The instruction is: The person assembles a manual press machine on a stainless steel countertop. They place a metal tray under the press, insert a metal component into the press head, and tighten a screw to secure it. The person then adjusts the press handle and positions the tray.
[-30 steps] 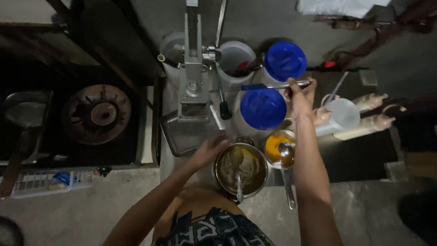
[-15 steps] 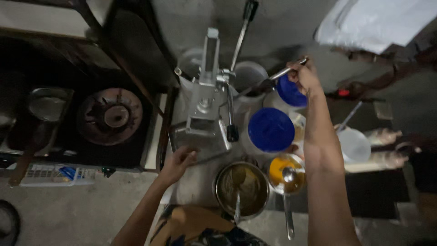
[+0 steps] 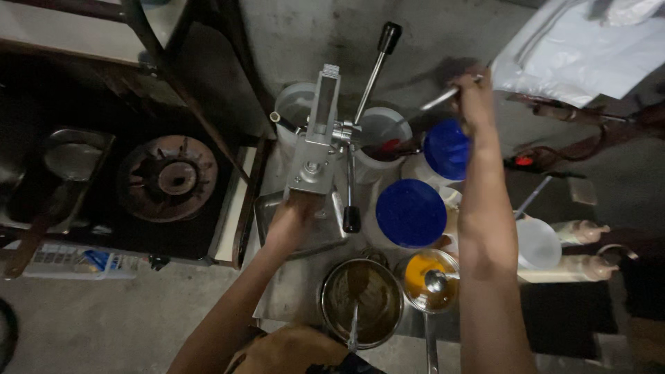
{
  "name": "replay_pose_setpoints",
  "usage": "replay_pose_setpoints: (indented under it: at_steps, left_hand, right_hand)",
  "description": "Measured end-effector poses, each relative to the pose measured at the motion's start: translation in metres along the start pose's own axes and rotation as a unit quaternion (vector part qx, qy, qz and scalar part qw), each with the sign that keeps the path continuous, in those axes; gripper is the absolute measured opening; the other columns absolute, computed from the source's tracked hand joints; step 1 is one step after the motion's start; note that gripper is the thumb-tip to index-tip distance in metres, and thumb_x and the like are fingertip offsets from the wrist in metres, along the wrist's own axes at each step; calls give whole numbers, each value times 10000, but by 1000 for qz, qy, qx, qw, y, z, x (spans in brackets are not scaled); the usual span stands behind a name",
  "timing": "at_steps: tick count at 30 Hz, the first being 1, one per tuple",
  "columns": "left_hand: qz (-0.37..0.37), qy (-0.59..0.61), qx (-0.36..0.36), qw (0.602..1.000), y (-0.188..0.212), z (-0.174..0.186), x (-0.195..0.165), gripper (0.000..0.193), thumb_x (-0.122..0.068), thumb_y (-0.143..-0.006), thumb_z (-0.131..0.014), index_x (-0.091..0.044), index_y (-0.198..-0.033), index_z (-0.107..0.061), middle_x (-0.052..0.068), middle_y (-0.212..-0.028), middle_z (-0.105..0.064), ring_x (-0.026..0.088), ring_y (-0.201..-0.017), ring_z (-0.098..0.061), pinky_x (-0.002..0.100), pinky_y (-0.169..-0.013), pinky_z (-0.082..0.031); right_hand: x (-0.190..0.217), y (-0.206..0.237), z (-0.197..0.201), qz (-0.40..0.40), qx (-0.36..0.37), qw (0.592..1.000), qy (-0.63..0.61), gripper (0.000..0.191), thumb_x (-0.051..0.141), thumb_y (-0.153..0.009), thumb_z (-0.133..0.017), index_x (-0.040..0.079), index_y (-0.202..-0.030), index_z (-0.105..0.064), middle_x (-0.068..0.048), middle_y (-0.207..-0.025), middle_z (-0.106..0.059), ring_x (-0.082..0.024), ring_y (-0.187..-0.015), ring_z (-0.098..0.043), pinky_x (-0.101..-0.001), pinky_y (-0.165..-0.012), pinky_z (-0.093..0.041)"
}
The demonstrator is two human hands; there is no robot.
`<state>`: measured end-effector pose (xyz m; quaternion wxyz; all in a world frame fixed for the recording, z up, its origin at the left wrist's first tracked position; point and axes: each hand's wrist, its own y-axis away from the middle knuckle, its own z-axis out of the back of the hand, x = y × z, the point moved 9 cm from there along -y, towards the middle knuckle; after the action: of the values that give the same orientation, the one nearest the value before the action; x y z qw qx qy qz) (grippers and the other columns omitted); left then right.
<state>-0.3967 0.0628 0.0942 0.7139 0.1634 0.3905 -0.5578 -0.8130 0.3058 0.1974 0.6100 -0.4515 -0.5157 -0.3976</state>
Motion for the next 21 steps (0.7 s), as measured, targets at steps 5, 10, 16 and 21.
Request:
replay_pose_setpoints:
  at_steps: [5,10,16,21]
  left_hand:
    - [-49,64,-64,995,13,22,7,348,18,-848,-608,-69,-1157,-743,188,-1025,-732,351,-922,-696,455,-821,-564]
    - [-74,-46,-74,993,28,49,30,169,31,-864,-627,-5,-1006,-710,168,-1071,-719,337,-1045,-680,447,-919,-531]
    - [-118,-38,-37,992,20,51,31,313,23,-867,-608,-14,-1158,-715,193,-1246,-700,371,-1127,-667,423,-951,-548]
    - [-90,-137,53,985,5,29,49,348,-19,-897,-598,-80,-1219,-717,121,-1305,-689,313,-1148,-642,412,-964,-524]
  right_hand:
    - [72,69,57,243,-158,942,168,377,37,-994,-650,-32,-1282,-416,-199,-1049,-583,-284,-873,-569,-391,-764,-444]
    - [37,111,-25,360,-69,866,339,351,85,-1110,-643,-15,-1384,-448,-226,-1231,-599,-405,-1136,-609,-472,-1046,-492]
    - [-18,130,-61,280,-86,897,331,322,37,-938,-694,-8,-1196,-507,-225,-1100,-619,-431,-1062,-602,-451,-938,-487]
    - [-19,178,-70,274,-162,885,340,161,-23,-945,-648,-4,-1102,-620,-232,-1094,-577,-398,-1003,-583,-444,-905,-483]
